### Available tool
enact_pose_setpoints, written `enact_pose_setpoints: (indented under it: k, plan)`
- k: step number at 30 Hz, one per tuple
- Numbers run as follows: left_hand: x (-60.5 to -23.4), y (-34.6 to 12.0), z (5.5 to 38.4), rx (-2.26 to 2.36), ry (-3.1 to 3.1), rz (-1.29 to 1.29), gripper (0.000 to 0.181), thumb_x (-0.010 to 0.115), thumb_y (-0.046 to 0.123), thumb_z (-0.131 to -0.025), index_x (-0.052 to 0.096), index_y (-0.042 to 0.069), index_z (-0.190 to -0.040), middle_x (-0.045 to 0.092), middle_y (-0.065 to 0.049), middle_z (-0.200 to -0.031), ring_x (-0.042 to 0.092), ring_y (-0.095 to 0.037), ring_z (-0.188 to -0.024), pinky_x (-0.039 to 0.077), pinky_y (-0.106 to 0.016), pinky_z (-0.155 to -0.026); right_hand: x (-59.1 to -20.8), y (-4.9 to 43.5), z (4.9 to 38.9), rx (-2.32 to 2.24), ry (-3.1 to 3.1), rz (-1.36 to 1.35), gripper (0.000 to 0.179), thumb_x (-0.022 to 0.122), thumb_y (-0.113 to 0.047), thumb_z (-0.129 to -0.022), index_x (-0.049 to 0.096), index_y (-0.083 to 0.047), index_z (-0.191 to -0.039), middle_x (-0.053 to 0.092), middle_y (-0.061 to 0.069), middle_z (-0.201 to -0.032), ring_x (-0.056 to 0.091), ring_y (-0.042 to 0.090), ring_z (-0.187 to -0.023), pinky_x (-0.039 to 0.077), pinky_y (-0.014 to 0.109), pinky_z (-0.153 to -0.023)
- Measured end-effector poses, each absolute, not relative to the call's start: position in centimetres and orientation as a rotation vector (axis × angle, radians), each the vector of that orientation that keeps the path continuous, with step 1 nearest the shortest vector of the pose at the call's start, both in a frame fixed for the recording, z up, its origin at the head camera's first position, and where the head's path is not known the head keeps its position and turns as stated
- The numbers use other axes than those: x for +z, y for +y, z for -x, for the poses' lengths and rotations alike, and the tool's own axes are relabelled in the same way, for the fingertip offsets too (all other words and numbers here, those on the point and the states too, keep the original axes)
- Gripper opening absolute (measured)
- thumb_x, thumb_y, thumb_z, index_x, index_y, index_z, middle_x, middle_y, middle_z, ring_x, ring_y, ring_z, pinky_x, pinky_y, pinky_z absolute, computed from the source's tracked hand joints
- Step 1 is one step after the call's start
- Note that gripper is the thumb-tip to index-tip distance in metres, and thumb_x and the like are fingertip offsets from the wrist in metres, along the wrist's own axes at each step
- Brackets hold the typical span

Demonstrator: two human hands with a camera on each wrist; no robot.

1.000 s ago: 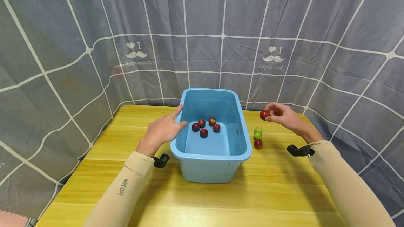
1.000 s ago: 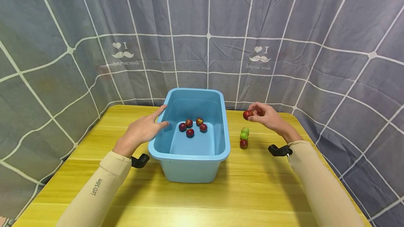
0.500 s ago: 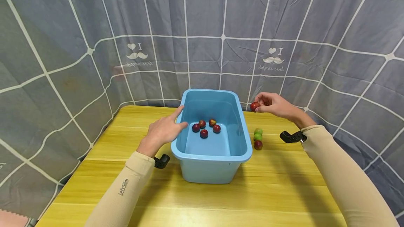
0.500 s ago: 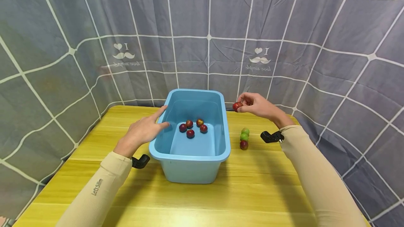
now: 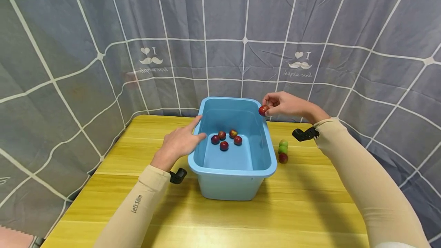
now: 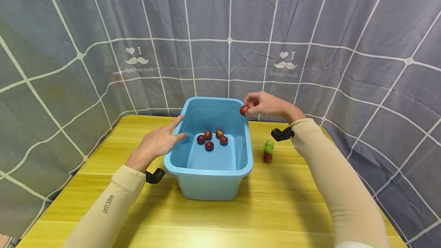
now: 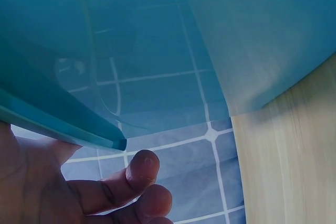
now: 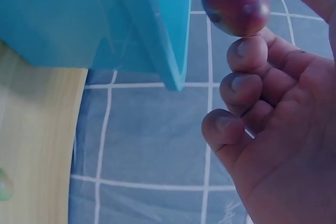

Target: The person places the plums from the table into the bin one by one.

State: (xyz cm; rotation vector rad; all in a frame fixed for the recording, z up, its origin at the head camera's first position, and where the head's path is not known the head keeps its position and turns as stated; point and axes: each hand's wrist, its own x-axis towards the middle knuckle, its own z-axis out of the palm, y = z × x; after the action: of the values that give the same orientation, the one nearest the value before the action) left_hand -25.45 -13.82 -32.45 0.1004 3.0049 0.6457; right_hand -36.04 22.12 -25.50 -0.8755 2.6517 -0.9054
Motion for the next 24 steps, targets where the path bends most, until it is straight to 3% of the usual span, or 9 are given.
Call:
enact_pose_setpoints:
  k: [11, 24]
  plan:
    - [-32.2, -13.7, 25.5, 0.648, 3.015, -0.099, 0.073, 0.042, 0.061, -0.098, 0.010, 0.045, -0.161, 0.055, -0.015, -0.147, 0.063, -0.033, -0.098, 0.045, -0.040, -0.061, -23.8, 18.2, 37.4, -0.735, 2.611, 0.940, 0.026, 0.070, -0.016, -0.087, 0.065, -0.009, -0.111, 0.051, 0.006, -0.075, 0.046, 0.020, -0.068, 0.041, 0.034, -0.067]
    - [-32.4, -13.6, 25.4, 0.643, 3.008, -0.081, 0.073, 0.044, 0.059, -0.098, 0.012, 0.044, -0.161, 0.052, -0.014, -0.150, 0.063, -0.033, -0.100, 0.045, -0.039, -0.061, -24.7, 14.2, 38.7, -0.613, 2.545, 0.920, 0.025, 0.076, -0.020, -0.086, 0.069, -0.012, -0.109, 0.052, 0.004, -0.076, 0.048, 0.022, -0.074, 0.037, 0.034, -0.068]
